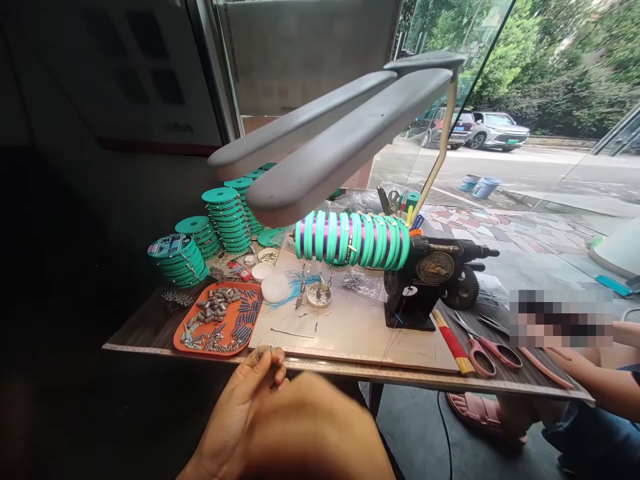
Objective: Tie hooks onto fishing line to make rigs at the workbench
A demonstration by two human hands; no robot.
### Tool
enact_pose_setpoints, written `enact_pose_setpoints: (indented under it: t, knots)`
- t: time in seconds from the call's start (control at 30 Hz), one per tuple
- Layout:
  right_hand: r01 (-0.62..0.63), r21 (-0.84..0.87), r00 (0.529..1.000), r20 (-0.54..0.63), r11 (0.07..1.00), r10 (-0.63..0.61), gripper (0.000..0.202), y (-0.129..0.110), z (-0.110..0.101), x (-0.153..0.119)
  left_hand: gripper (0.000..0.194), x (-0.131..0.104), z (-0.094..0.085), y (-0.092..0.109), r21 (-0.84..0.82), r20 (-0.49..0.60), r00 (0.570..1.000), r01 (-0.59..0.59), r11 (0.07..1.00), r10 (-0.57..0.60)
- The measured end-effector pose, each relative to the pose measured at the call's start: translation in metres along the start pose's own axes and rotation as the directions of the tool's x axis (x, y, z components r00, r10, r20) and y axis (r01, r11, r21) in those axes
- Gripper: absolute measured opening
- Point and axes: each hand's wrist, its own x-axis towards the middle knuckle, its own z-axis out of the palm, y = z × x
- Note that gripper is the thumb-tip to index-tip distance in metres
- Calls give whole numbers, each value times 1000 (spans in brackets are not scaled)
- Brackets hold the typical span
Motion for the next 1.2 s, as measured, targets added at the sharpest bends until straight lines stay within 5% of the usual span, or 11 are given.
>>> enact_pose_setpoints:
  t: [0.1,0.27,0.47,0.73,1.2]
  knots:
    - [-121,213,993,25,969,119,49,8,17,37,16,-2,2,0,22,22,1000,1,1000,-1]
    - [-357,599,932,282,717,228,69,17,31,68,17,-5,6,1,147,103,994,-45,988,30]
    - [-373,708,919,371,600,133,67,9,33,71,19,-5,4,2,260,116,993,-62,964,32]
    - [-434,769,900,390,469,192,66,13,44,69,24,-1,-1,-1,384,132,987,-131,914,86]
    - [-408,724,912,353,557,208,66,23,46,67,19,1,-6,-6,142,132,991,-54,988,35]
